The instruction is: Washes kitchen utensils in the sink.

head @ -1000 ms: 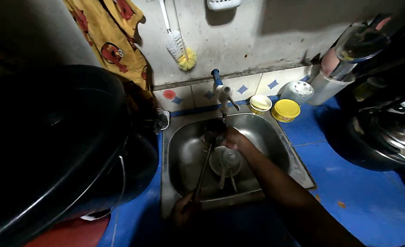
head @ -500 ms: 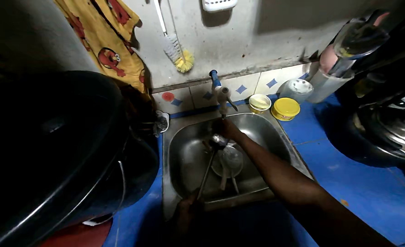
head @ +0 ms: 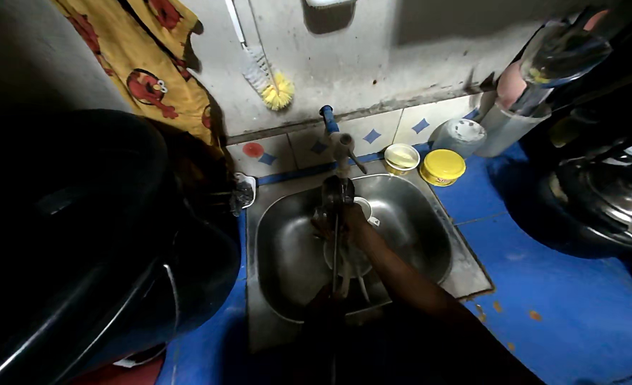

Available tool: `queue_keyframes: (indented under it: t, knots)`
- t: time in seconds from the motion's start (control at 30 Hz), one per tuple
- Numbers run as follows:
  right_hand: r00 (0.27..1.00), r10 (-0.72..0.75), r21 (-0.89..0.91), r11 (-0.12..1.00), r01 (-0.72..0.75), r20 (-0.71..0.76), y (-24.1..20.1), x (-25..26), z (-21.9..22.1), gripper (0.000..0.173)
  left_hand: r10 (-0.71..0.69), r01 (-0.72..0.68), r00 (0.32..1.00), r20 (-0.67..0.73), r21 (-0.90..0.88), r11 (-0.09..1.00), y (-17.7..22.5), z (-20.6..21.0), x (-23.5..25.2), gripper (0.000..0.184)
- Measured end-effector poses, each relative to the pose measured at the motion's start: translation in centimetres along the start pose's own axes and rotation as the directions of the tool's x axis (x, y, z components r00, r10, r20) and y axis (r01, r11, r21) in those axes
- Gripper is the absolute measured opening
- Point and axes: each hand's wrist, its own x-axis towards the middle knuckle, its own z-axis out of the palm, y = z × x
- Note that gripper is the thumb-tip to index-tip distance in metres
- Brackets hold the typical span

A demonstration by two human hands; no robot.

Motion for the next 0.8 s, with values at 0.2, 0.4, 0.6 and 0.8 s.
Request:
queue_keyframes:
  t: [0.2, 0.4, 0.6, 0.8]
  knots:
    - [0.992, -0.079, -0.237, 0.966, 0.101, 0.101, -2.0, 1.3, 0.6, 0.039, -0.001, 0.006, 0.989, 0.147, -0.029, 1.000, 4.2, 2.6, 1.2, 0.046]
    - [0.978, -0.193, -0.682, 0.705, 0.195, 0.080, -3.6, 0.7, -1.8, 0.041, -0.093, 0.143, 0.983, 0.158, -0.344, 0.928, 7.7, 4.7, 9.1, 0.040]
    - [0.915, -0.174, -0.447, 0.829, 0.336, 0.364, -5.1, -0.3, -2.7, 0.031, 0.060, -0.045, 0.998, 0.029, -0.366, 0.929, 7.9, 5.7, 11.5, 0.014]
    - [0.960, -0.150, 0.134, 0.984, 0.121, 0.236, -4.1, 2.5, -1.4, 0.016, 0.051, -0.093, 0.995, -0.087, -0.584, 0.807, 7.1, 5.6, 12.4, 0.020]
